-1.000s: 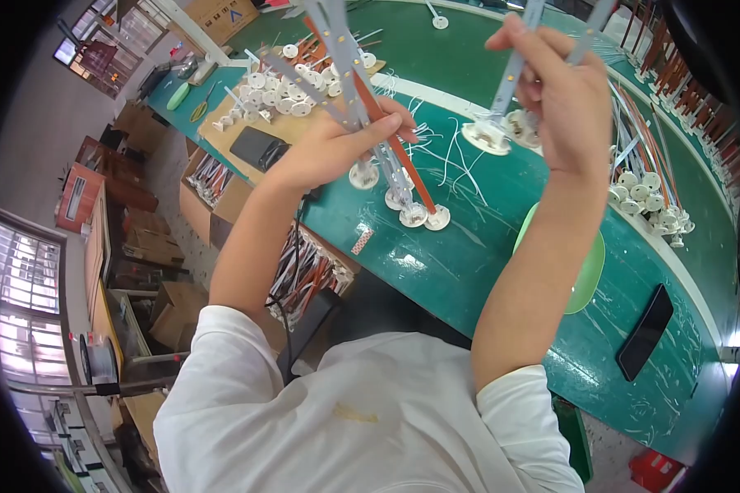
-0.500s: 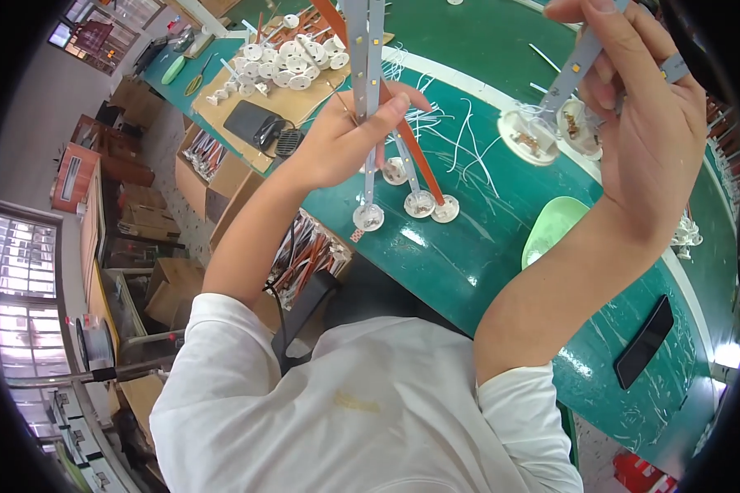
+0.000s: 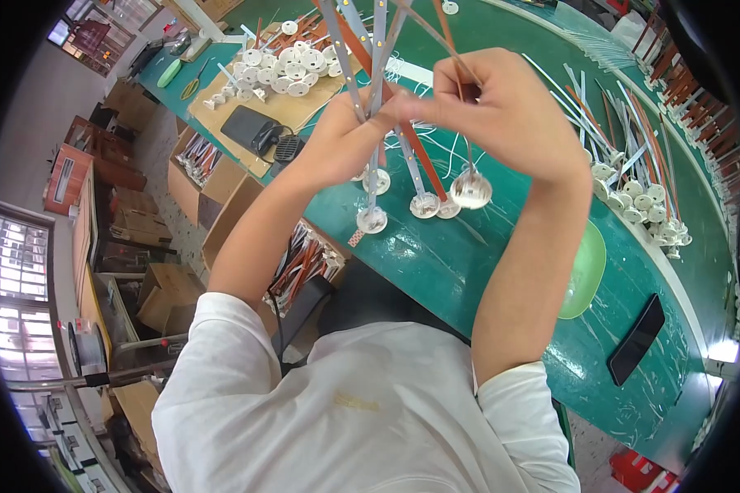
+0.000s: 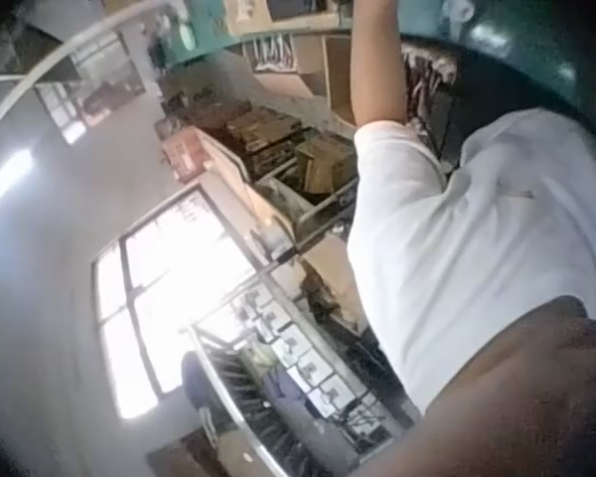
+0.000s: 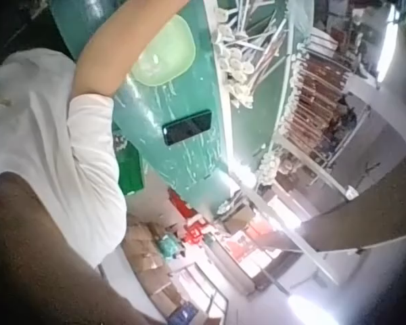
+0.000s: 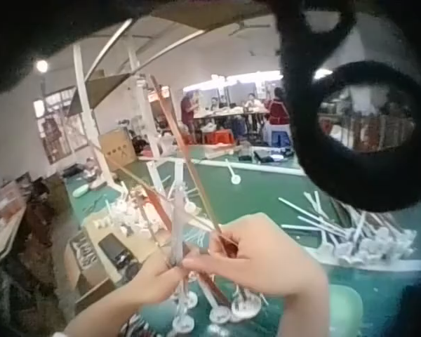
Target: Assembling white plastic circular bases by inserting thin wires and metal pins at a factory workstation.
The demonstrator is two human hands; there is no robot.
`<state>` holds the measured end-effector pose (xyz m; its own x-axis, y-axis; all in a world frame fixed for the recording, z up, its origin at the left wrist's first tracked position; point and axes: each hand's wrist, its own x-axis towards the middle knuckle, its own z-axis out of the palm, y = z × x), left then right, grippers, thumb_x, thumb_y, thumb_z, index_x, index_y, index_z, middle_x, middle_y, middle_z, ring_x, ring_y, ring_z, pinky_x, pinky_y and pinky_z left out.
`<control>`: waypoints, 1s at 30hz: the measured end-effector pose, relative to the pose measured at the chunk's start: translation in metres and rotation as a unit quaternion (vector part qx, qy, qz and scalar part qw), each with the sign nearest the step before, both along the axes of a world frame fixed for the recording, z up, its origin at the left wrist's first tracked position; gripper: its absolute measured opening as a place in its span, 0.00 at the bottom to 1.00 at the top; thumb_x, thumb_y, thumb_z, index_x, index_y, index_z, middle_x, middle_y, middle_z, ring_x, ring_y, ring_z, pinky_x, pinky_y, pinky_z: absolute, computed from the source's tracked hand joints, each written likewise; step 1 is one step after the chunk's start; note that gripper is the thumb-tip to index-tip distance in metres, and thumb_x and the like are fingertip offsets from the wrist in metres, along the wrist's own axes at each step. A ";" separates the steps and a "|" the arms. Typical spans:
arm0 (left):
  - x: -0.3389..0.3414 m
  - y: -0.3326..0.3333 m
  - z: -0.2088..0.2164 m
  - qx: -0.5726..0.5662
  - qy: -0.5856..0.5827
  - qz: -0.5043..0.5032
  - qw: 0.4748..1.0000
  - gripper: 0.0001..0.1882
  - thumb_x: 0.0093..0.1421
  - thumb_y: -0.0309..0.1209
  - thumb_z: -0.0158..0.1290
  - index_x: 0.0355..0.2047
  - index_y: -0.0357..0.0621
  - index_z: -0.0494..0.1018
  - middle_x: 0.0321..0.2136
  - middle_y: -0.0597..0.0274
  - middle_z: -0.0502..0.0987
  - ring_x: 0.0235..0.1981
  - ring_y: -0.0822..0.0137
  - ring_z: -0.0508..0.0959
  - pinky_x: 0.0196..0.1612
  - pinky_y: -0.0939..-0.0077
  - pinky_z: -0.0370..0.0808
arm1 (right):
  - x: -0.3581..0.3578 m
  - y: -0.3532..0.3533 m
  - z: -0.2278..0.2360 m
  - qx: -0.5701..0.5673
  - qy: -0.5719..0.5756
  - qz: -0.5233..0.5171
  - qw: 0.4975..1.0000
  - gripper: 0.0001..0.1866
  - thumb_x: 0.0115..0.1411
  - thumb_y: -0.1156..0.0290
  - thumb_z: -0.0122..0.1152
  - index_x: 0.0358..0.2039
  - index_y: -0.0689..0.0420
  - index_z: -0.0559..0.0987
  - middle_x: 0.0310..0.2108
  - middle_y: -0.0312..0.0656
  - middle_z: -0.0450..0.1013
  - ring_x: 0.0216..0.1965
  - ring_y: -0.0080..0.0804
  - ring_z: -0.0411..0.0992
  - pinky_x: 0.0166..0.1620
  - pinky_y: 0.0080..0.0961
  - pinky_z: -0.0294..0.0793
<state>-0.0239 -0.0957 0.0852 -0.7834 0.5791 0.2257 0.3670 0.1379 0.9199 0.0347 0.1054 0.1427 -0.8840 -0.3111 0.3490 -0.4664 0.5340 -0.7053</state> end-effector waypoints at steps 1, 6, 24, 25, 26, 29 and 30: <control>0.001 0.000 0.003 -0.013 0.009 0.004 1.000 0.18 0.71 0.42 0.45 0.42 0.39 0.76 0.28 0.63 0.78 0.21 0.77 0.74 0.23 0.79 0.71 | -0.005 -0.007 -0.005 -0.058 -0.010 -0.016 0.998 0.21 0.62 0.61 0.63 0.18 0.57 0.69 0.16 0.25 0.57 0.21 0.16 0.52 0.24 0.22 0.50; -0.004 -0.004 0.005 -0.030 -0.003 -0.002 1.000 0.18 0.70 0.42 0.46 0.43 0.40 0.76 0.26 0.64 0.76 0.21 0.76 0.74 0.22 0.78 0.71 | -0.012 -0.009 -0.013 -0.109 -0.051 -0.052 0.991 0.23 0.68 0.55 0.55 0.20 0.58 0.74 0.15 0.27 0.62 0.18 0.14 0.57 0.22 0.19 0.53; -0.002 -0.013 -0.001 -0.088 0.036 -0.012 0.995 0.21 0.64 0.48 0.56 0.34 0.38 0.79 0.20 0.62 0.77 0.17 0.71 0.77 0.21 0.76 0.74 | -0.032 -0.006 -0.055 -0.256 -0.166 0.063 0.950 0.13 0.49 0.71 0.74 0.33 0.57 0.79 0.16 0.24 0.62 0.17 0.13 0.55 0.21 0.17 0.47; -0.003 -0.012 -0.002 -0.105 0.056 -0.025 0.993 0.21 0.62 0.47 0.59 0.31 0.37 0.79 0.19 0.61 0.77 0.17 0.71 0.78 0.21 0.76 0.74 | -0.035 -0.005 -0.058 -0.252 -0.171 0.060 0.951 0.13 0.48 0.71 0.75 0.32 0.57 0.80 0.15 0.24 0.62 0.17 0.12 0.56 0.23 0.18 0.48; -0.004 -0.011 -0.006 -0.106 0.053 -0.023 0.993 0.21 0.62 0.47 0.59 0.31 0.37 0.79 0.19 0.61 0.77 0.17 0.71 0.78 0.21 0.76 0.74 | -0.037 -0.004 -0.060 -0.249 -0.177 0.058 0.951 0.13 0.46 0.72 0.76 0.32 0.57 0.82 0.14 0.24 0.62 0.17 0.12 0.56 0.24 0.19 0.49; -0.009 -0.007 -0.017 -0.109 0.084 -0.037 0.990 0.20 0.56 0.45 0.64 0.27 0.36 0.79 0.18 0.58 0.77 0.17 0.70 0.78 0.22 0.75 0.74 | -0.040 -0.002 -0.067 -0.239 -0.175 0.061 0.953 0.14 0.44 0.74 0.76 0.32 0.58 0.83 0.14 0.24 0.62 0.17 0.12 0.55 0.25 0.19 0.49; -0.010 -0.006 -0.016 -0.119 0.082 -0.019 0.989 0.20 0.54 0.44 0.65 0.27 0.35 0.79 0.18 0.58 0.77 0.18 0.69 0.78 0.22 0.74 0.74 | -0.041 -0.001 -0.068 -0.241 -0.176 0.060 0.952 0.14 0.44 0.74 0.76 0.32 0.58 0.83 0.14 0.24 0.62 0.17 0.12 0.55 0.25 0.19 0.49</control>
